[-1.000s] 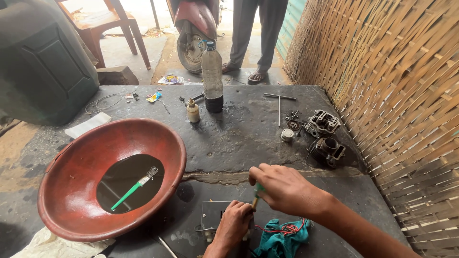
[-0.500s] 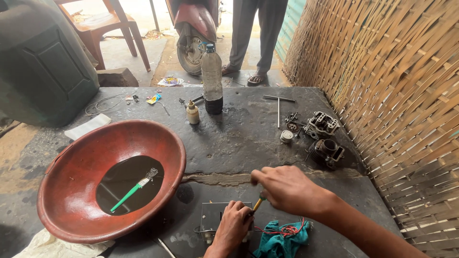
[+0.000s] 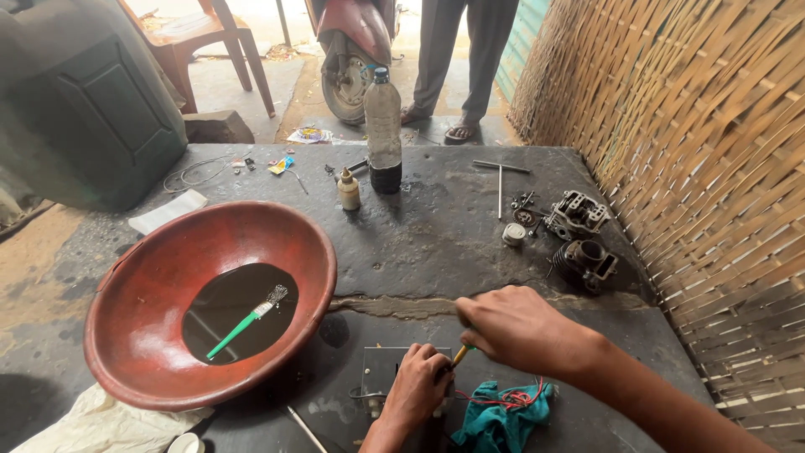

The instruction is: The person sits on the ground with a small metal electronic box on their lap and uses a screwdriver to unscrew and remove screws from its casing, repositioning the box and working on different sides while screws and small parts collect on the ground beside them.

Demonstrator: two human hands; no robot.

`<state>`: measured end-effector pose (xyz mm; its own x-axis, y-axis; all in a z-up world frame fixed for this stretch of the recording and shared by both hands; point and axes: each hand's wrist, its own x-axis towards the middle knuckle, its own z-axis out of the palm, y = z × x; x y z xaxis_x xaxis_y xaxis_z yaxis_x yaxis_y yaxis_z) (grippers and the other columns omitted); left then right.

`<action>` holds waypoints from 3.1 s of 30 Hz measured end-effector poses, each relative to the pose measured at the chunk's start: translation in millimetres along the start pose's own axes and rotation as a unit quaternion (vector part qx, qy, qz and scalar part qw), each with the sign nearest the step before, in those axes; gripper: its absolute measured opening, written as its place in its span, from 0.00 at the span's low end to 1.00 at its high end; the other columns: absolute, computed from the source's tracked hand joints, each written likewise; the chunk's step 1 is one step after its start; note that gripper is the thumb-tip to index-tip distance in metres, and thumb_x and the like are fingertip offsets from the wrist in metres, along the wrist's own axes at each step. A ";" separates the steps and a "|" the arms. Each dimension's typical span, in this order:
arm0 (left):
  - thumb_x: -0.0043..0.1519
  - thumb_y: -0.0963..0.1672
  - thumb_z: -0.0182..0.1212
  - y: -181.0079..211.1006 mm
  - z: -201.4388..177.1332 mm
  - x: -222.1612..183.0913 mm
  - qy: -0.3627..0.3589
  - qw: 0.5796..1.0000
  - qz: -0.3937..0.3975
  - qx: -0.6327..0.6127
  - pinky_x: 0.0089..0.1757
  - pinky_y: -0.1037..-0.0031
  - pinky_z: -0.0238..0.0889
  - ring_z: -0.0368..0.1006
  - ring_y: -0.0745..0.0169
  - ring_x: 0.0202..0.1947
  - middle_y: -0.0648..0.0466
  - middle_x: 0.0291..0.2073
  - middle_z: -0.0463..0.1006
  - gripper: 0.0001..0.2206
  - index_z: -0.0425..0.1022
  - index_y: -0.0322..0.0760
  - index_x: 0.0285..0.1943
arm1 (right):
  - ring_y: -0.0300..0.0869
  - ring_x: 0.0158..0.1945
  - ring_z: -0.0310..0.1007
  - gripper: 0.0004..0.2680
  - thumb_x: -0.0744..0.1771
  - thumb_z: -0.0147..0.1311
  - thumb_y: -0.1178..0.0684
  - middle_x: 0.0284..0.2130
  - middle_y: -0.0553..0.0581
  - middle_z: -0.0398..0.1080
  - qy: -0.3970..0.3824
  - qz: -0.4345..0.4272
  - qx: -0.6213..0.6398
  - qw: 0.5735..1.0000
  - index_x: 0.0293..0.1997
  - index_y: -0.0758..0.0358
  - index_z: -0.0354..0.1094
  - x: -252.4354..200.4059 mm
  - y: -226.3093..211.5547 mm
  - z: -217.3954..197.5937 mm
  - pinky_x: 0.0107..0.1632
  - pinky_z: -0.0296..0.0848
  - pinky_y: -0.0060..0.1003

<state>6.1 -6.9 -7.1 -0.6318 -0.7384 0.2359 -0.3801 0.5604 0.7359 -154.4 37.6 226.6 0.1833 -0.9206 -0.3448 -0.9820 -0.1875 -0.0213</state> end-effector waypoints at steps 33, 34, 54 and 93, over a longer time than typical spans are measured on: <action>0.57 0.39 0.63 -4.8 3.2 -2.0 0.044 0.997 0.065 0.022 0.48 0.62 0.66 0.70 0.47 0.44 0.48 0.37 0.77 0.07 0.82 0.34 0.41 | 0.53 0.42 0.79 0.14 0.63 0.59 0.42 0.40 0.59 0.77 0.103 -0.036 0.022 0.994 0.49 0.57 0.69 -10.0 5.1 -2.1 0.43 0.75 0.48; 0.57 0.39 0.63 -5.0 3.6 -1.4 0.047 0.996 0.068 0.023 0.48 0.62 0.66 0.70 0.47 0.44 0.48 0.37 0.77 0.06 0.82 0.34 0.41 | 0.52 0.42 0.79 0.12 0.64 0.58 0.44 0.38 0.58 0.78 0.114 -0.043 0.016 0.992 0.47 0.57 0.71 -8.8 8.3 0.5 0.43 0.76 0.48; 0.54 0.38 0.61 -20.1 -127.1 -2.9 -0.056 0.979 -0.191 -0.043 0.44 0.68 0.74 0.84 0.54 0.39 0.44 0.36 0.86 0.13 0.84 0.36 0.47 | 0.46 0.28 0.81 0.11 0.66 0.59 0.42 0.26 0.56 0.79 0.235 -0.090 0.133 0.959 0.40 0.58 0.75 40.5 -48.6 -5.1 0.37 0.77 0.44; 0.54 0.36 0.61 -17.8 -133.5 -7.0 -0.077 0.973 -0.217 0.018 0.40 0.64 0.73 0.82 0.51 0.37 0.43 0.34 0.84 0.09 0.84 0.35 0.40 | 0.56 0.38 0.79 0.09 0.65 0.59 0.47 0.31 0.61 0.77 0.243 -0.164 0.096 0.951 0.40 0.61 0.71 68.4 -87.2 -1.2 0.40 0.74 0.51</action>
<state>107.5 -61.8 62.8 -0.5002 -0.8444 -0.1917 -0.6545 0.2238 0.7222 -56.1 -9.4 205.9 0.4353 -0.8813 0.1838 -0.8497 -0.4697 -0.2396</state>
